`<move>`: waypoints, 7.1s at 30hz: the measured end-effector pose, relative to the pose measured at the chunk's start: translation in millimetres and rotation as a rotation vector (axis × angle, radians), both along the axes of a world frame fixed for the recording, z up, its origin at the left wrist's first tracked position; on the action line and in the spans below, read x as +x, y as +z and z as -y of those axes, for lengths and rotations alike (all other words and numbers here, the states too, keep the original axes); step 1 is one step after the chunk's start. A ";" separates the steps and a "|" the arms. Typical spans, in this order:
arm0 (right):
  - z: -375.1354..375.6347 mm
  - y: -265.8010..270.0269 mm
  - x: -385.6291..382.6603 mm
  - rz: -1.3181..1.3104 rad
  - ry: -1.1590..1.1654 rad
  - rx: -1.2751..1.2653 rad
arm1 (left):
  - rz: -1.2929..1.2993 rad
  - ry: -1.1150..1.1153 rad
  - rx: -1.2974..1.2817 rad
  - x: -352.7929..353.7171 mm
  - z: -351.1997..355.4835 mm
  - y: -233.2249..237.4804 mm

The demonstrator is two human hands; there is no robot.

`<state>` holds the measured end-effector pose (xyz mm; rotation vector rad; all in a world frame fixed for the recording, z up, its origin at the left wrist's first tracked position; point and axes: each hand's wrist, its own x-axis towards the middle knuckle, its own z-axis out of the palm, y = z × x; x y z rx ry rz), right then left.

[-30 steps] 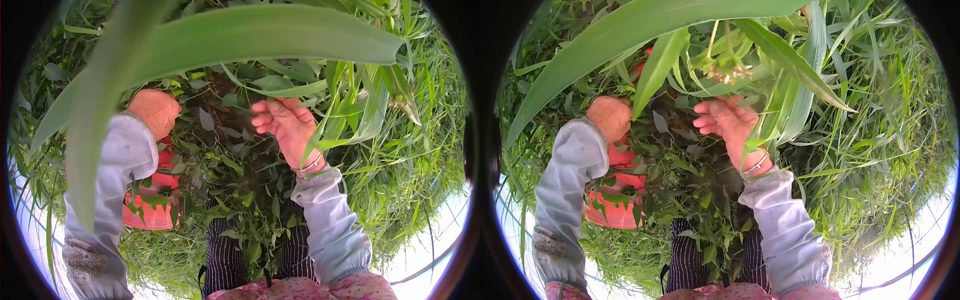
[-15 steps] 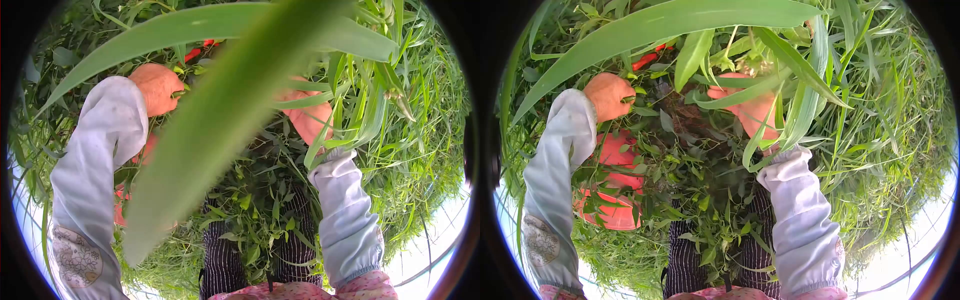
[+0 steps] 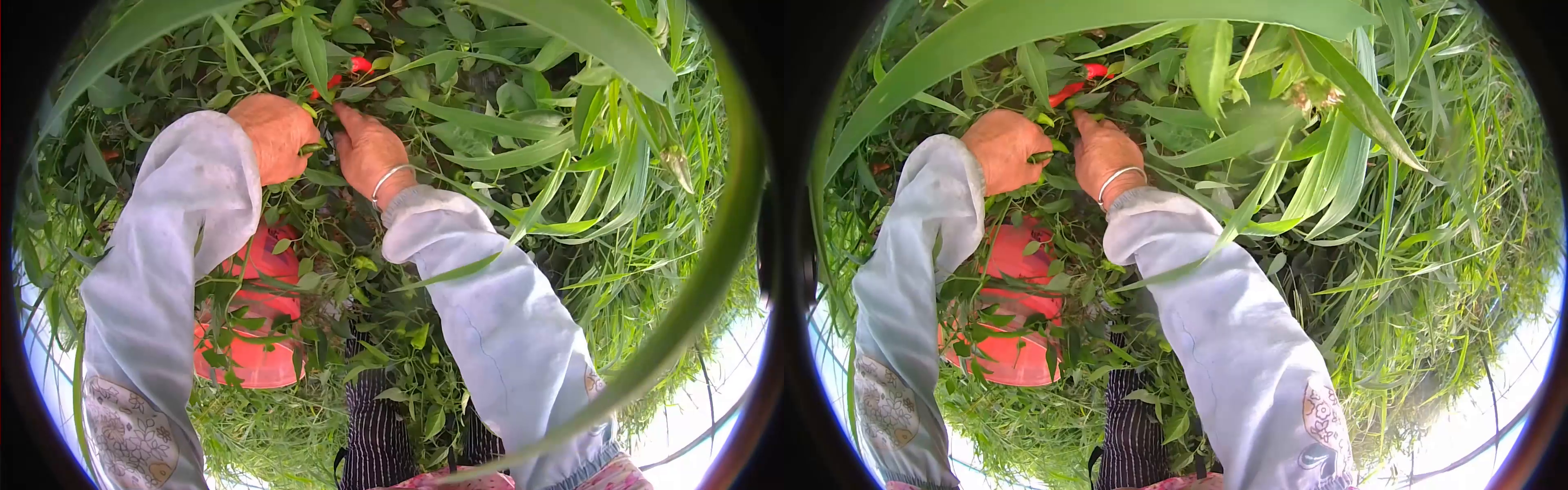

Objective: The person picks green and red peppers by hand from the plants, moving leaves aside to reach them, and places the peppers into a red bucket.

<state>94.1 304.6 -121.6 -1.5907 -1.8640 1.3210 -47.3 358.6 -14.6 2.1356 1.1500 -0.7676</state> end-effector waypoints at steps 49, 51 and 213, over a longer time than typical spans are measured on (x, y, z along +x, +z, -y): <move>60.5 32.4 253.7 -1.065 -0.640 -0.804 | 0.256 0.493 -0.337 112.4 109.6 -56.6; 59.0 33.2 252.4 -0.549 -0.363 -0.806 | 0.410 0.478 -0.285 92.9 106.6 -39.6; 43.7 35.0 104.7 -0.331 -0.621 -0.556 | 0.363 0.556 -0.160 20.5 139.0 -44.0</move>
